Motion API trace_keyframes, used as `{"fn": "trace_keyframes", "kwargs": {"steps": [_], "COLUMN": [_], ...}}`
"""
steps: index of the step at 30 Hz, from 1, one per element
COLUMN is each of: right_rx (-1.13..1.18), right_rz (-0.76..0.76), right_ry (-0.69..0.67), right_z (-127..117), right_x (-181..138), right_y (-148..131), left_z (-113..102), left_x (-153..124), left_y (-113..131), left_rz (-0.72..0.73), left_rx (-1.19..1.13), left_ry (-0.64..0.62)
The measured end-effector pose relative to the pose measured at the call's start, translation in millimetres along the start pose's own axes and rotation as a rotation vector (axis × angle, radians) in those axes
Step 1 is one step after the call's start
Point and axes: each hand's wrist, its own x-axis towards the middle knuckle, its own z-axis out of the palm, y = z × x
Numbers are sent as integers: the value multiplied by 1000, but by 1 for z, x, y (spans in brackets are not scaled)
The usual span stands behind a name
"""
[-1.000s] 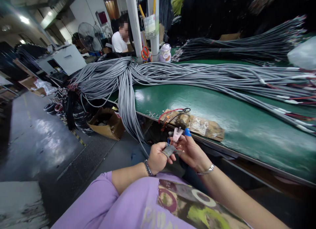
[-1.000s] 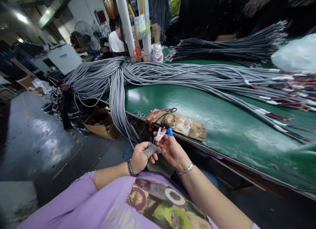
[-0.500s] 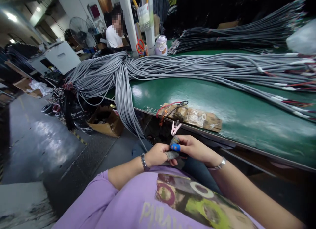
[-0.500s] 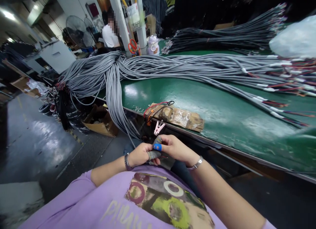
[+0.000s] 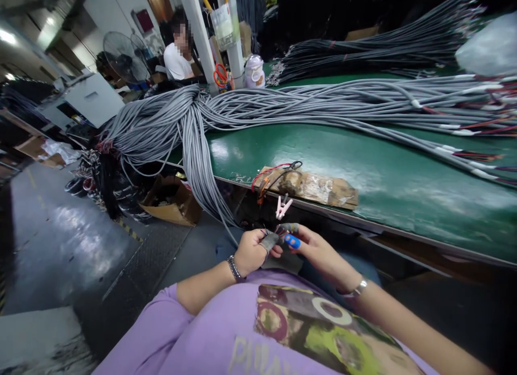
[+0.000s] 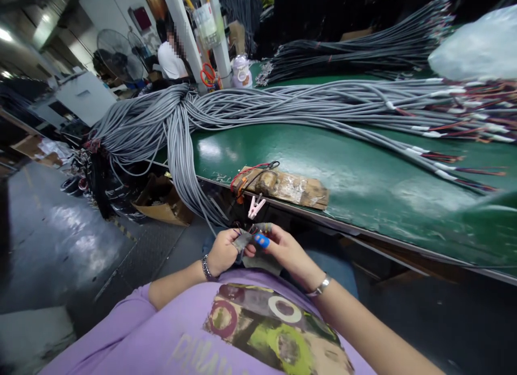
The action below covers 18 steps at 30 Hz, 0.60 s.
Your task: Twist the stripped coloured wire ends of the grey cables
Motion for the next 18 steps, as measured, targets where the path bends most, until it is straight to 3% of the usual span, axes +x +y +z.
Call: {"fn": "trace_keyframes", "kwargs": {"steps": [5,9,18], "right_rx": [16,-110,-96], "right_rz": [-74,-75,-78], "right_ry": [46,-16,48], "right_z": [14,10,13], "right_x": [0,9,16], "right_y": [4,-1,-2], "left_z": [3,0,2], "left_x": [2,1,2], "left_y": [-3,-1,-9], "left_rz": [-55,-104,-54], "left_rx": [10,45,-146], "left_ry": [-100,-218,-39]}}
